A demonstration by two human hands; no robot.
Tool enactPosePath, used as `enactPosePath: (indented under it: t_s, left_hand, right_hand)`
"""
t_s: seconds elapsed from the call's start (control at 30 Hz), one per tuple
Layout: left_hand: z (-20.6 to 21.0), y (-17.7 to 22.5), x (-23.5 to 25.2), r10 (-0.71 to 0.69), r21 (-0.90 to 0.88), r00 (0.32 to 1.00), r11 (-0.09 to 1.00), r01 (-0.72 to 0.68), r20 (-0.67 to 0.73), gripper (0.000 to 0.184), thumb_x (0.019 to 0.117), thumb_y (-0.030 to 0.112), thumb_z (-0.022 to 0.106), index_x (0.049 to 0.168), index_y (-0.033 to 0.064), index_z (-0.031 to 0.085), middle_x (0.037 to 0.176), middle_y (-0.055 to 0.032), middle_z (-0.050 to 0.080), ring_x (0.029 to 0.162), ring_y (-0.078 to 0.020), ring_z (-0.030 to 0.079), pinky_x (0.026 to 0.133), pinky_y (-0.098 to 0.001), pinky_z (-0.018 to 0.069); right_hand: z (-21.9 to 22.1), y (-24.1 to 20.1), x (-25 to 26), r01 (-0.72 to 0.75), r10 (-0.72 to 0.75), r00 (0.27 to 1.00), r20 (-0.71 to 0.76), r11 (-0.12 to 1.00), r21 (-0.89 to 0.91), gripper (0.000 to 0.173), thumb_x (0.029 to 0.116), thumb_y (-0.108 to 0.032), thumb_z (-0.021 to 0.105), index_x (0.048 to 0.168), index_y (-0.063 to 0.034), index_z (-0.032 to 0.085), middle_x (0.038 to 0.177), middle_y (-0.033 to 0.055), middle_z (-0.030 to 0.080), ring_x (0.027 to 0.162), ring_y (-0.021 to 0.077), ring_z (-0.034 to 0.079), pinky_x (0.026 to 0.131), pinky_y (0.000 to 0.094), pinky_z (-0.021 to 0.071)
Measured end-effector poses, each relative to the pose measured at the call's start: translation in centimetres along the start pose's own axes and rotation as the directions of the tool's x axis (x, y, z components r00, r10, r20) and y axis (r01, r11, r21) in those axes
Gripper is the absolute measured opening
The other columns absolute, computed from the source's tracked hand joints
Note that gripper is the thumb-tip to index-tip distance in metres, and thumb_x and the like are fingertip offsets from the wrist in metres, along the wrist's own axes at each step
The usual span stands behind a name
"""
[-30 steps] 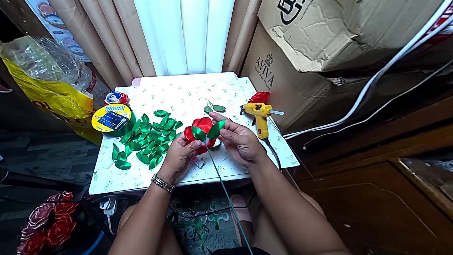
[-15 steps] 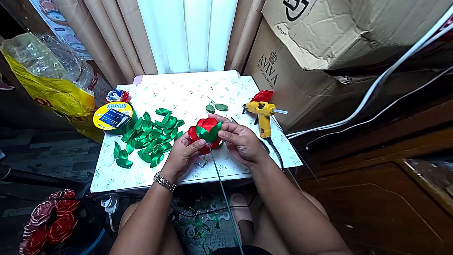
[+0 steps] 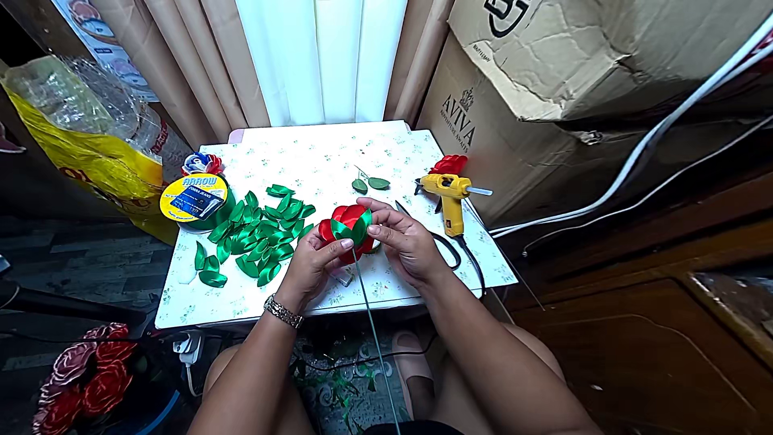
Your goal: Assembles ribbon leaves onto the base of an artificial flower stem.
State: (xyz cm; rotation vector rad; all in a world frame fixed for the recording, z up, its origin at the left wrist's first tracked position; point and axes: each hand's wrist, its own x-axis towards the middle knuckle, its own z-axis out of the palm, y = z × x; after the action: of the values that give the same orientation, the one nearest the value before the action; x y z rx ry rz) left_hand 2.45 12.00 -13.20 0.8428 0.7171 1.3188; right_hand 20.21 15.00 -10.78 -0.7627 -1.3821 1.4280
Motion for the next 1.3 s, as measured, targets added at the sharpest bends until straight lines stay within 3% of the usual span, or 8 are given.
enactPosePath:
  t_s: [0.1, 0.13, 0.23, 0.3, 0.53, 0.97, 1.17, 1.3]
  left_hand:
    - [0.1, 0.0, 0.0, 0.003, -0.002, 1.000, 1.000, -0.003, -0.026, 0.022, 0.0951, 0.001, 0.060, 0.116, 0.0085, 0.061, 0.101, -0.0043, 0.073, 0.085, -0.0107, 0.072, 0.076, -0.0274, 0.0619]
    - [0.1, 0.0, 0.0, 0.003, 0.000, 1.000, 1.000, -0.003, -0.026, 0.022, 0.0953, 0.001, 0.059, 0.116, 0.0084, 0.061, 0.101, -0.0045, 0.073, 0.085, -0.0108, 0.072, 0.076, -0.0275, 0.0620]
    - [0.0, 0.0, 0.1, -0.003, 0.001, 1.000, 1.000, 0.003, -0.015, 0.022, 0.0953, 0.000, 0.060, 0.115, 0.0082, 0.062, 0.101, -0.0056, 0.072, 0.084, -0.0107, 0.072, 0.075, -0.0267, 0.0615]
    - [0.1, 0.0, 0.1, -0.011, 0.000, 1.000, 1.000, 0.011, -0.016, 0.022, 0.0951, 0.000, 0.059, 0.115, 0.0082, 0.061, 0.101, -0.0055, 0.072, 0.082, -0.0103, 0.072, 0.073, -0.0258, 0.0613]
    - [-0.3, 0.1, 0.0, -0.015, -0.067, 0.999, 0.998, 0.017, 0.031, 0.020, 0.1013, 0.016, 0.049, 0.113, 0.0103, 0.064, 0.100, -0.0052, 0.073, 0.084, -0.0107, 0.073, 0.074, -0.0267, 0.0617]
    - [0.1, 0.2, -0.1, 0.005, -0.023, 1.000, 1.000, -0.006, -0.026, 0.020, 0.1044, 0.006, 0.047, 0.116, 0.0068, 0.063, 0.103, -0.0068, 0.073, 0.087, -0.0128, 0.073, 0.079, -0.0295, 0.0620]
    - [-0.1, 0.5, 0.0, 0.001, -0.032, 1.000, 0.999, -0.002, -0.027, 0.020, 0.1063, 0.012, 0.043, 0.114, 0.0084, 0.062, 0.101, -0.0057, 0.073, 0.084, -0.0111, 0.073, 0.076, -0.0276, 0.0618]
    - [-0.3, 0.5, 0.0, -0.013, -0.032, 1.000, 0.999, 0.013, 0.001, 0.021, 0.1068, 0.014, 0.045, 0.111, 0.0081, 0.065, 0.099, -0.0069, 0.074, 0.083, -0.0117, 0.074, 0.074, -0.0280, 0.0624]
  right_hand:
    - [-0.3, 0.4, 0.0, 0.174, -0.173, 0.985, 0.012, 0.979, -0.104, 0.034, 0.0927, -0.013, 0.064, 0.126, -0.0136, 0.058, 0.150, 0.0008, 0.050, 0.127, 0.0096, 0.055, 0.096, 0.0274, 0.0517]
    - [-0.5, 0.5, 0.2, 0.298, -0.293, 0.955, 0.052, 0.935, -0.191, 0.035, 0.0925, -0.015, 0.067, 0.127, -0.0100, 0.058, 0.152, 0.0032, 0.047, 0.133, 0.0116, 0.051, 0.100, 0.0285, 0.0491]
    - [-0.9, 0.2, 0.5, 0.536, -0.506, 0.841, 0.193, 0.727, -0.429, 0.010, 0.0894, -0.012, 0.072, 0.097, -0.0094, 0.077, 0.153, 0.0161, 0.046, 0.145, 0.0266, 0.040, 0.114, 0.0400, 0.0415]
    - [-1.0, 0.0, 0.6, 0.586, -0.533, 0.802, 0.269, 0.617, -0.525, 0.008, 0.0882, -0.011, 0.072, 0.091, -0.0125, 0.080, 0.150, 0.0194, 0.048, 0.145, 0.0308, 0.037, 0.118, 0.0444, 0.0346]
    - [-1.1, 0.4, 0.7, 0.593, -0.555, 0.786, 0.272, 0.552, -0.586, 0.009, 0.0879, -0.009, 0.072, 0.091, -0.0097, 0.080, 0.144, 0.0211, 0.054, 0.143, 0.0324, 0.041, 0.119, 0.0447, 0.0331]
    - [-0.8, 1.4, 0.6, 0.537, -0.559, 0.815, 0.156, 0.624, -0.568, 0.005, 0.0860, -0.011, 0.077, 0.089, -0.0094, 0.081, 0.138, 0.0181, 0.059, 0.136, 0.0278, 0.046, 0.113, 0.0381, 0.0390]
    - [-1.3, -0.2, 0.5, 0.561, -0.544, 0.812, 0.211, 0.628, -0.540, 0.015, 0.0928, -0.013, 0.070, 0.101, -0.0092, 0.081, 0.145, 0.0188, 0.055, 0.140, 0.0288, 0.046, 0.114, 0.0404, 0.0402]
    - [-1.7, -0.7, 0.7, 0.619, -0.569, 0.765, 0.301, 0.520, -0.589, 0.012, 0.0910, -0.012, 0.071, 0.095, -0.0127, 0.082, 0.143, 0.0203, 0.055, 0.138, 0.0316, 0.045, 0.115, 0.0451, 0.0358]
